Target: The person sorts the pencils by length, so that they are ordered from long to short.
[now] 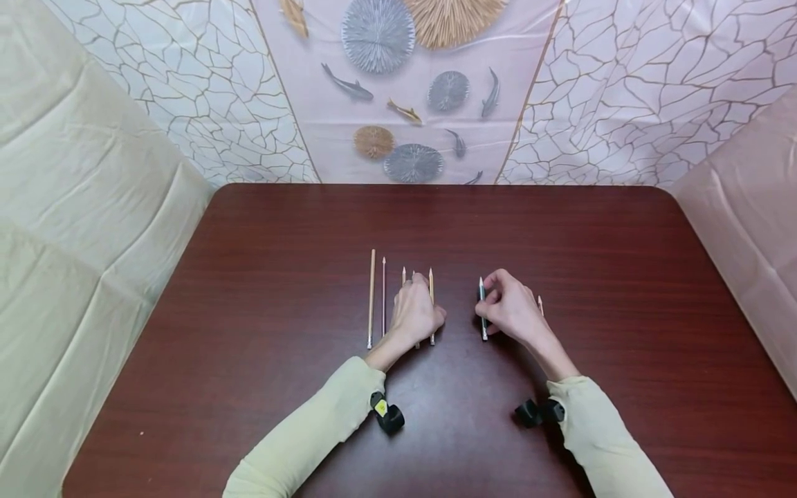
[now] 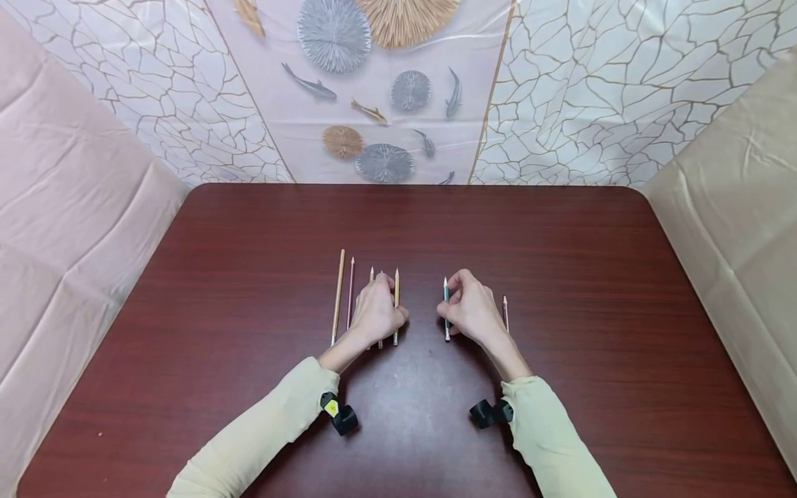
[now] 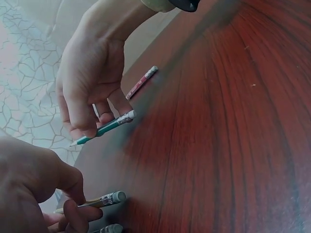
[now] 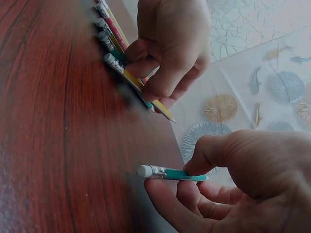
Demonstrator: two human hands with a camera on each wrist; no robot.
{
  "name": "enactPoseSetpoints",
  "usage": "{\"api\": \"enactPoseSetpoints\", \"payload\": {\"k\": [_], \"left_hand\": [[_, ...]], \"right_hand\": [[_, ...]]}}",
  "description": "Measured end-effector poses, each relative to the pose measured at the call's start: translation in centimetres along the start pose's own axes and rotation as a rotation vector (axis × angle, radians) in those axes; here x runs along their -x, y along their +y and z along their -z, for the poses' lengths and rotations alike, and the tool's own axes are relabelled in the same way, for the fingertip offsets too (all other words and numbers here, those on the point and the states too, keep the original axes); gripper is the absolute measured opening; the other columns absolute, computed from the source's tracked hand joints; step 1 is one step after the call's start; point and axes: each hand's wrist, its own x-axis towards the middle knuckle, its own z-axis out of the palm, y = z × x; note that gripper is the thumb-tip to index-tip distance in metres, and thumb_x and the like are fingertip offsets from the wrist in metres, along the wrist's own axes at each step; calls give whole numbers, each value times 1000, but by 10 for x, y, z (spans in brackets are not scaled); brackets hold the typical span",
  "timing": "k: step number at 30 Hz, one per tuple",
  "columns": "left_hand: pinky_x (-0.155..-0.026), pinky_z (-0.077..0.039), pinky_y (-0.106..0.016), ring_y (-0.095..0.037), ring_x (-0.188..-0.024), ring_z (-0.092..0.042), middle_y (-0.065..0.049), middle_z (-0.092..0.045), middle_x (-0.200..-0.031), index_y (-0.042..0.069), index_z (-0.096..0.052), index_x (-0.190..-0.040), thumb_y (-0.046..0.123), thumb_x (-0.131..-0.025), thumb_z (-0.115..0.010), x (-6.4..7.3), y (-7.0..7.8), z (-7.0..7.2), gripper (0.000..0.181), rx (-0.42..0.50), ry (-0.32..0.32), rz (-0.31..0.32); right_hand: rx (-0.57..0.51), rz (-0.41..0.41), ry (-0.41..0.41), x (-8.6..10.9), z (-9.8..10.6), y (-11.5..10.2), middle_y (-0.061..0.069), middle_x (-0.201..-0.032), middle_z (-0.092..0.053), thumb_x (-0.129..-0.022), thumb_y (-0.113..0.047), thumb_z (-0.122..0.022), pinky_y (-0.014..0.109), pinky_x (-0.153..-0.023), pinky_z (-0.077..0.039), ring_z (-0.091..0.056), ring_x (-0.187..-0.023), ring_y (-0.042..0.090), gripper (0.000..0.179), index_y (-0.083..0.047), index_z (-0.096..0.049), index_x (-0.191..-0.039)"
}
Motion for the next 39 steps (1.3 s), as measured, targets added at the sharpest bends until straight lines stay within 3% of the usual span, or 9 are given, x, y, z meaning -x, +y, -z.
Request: {"api": "enactPoseSetpoints", "payload": {"k": [23,39], "left_hand": [[-76,-54,-45,-40,-86,-65,-16,-59,-91,-5,-55,-105,8,-71,-76,-1,2,1,42,-70,-54,11],[-75,-54,-46,-39,-85,-64,-16,-58,-89,-6,-56,-103,6,-72,-75,0,2,1,39,-96,-77,-26]], "right_hand": [[3,41,8,1,-4,-1,6,-71,-64,-74,1,-61,35,-49,-54,-66,-48,23,31,-1,-52,-104],[-102,2,-49,-1,-11,-2,9,-72,-64,-74,5,-61,37,-47,-55,-65,-48,24,30,2,-51,-103]]}}
